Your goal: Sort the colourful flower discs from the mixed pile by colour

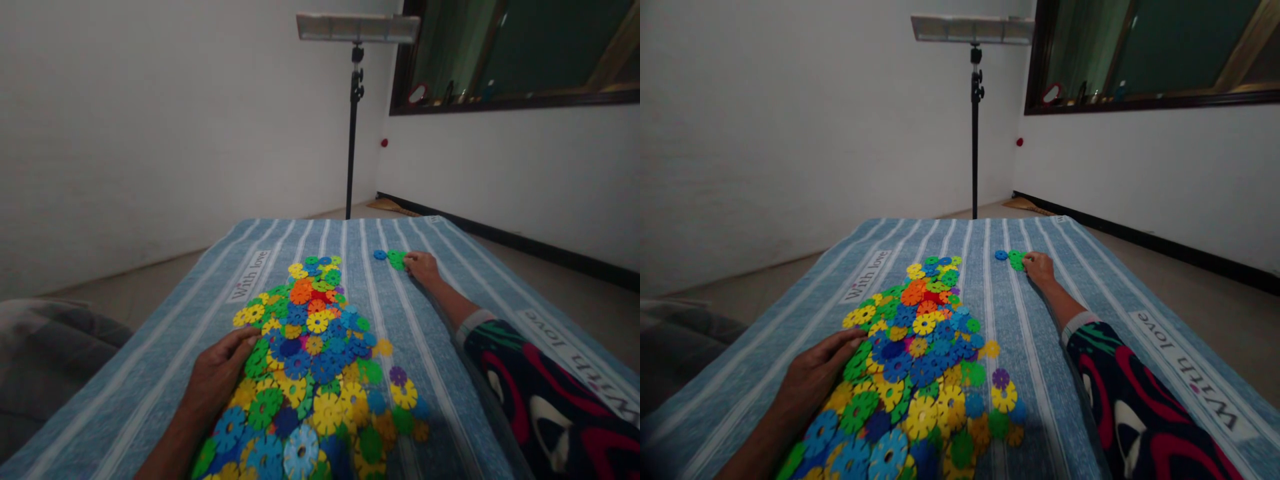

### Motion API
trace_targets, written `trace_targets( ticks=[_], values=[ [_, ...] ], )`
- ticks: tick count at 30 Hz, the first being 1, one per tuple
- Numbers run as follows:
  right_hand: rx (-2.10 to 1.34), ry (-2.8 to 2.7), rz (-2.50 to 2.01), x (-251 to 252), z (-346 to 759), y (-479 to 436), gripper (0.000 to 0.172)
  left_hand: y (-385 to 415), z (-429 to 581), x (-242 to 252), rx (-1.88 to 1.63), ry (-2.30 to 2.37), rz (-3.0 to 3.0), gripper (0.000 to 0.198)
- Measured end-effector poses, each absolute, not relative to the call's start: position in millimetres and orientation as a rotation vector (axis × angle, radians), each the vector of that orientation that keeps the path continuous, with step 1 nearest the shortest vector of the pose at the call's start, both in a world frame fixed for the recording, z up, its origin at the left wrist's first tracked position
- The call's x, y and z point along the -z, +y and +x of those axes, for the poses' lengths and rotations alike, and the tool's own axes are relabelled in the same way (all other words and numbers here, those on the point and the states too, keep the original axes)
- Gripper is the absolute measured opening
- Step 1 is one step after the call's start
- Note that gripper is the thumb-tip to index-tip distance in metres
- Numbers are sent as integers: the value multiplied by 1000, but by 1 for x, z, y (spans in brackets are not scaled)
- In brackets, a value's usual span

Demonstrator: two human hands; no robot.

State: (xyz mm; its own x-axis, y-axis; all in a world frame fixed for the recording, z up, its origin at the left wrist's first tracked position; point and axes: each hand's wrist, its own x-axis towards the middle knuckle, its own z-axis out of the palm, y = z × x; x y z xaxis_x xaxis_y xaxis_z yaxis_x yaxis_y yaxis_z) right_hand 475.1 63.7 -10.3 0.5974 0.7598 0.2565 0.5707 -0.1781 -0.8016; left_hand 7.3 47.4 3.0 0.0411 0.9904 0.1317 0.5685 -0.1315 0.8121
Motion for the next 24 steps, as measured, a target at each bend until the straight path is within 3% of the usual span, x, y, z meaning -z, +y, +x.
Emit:
trace_targets(
  ticks=[13, 20, 24],
  values=[
    [-408, -1274, -1731, 8, 420, -55, 23, 45, 14, -11, -970, 1570, 1828, 34],
    [-518, -1882, -1480, -10, 370, -128, 15, 48, 12, -3, -991, 1552, 1852, 33],
    [-387, -2157, -1435, -13, 348, -147, 17, 47, 13, -7, -967, 1558, 1870, 36]
  ],
)
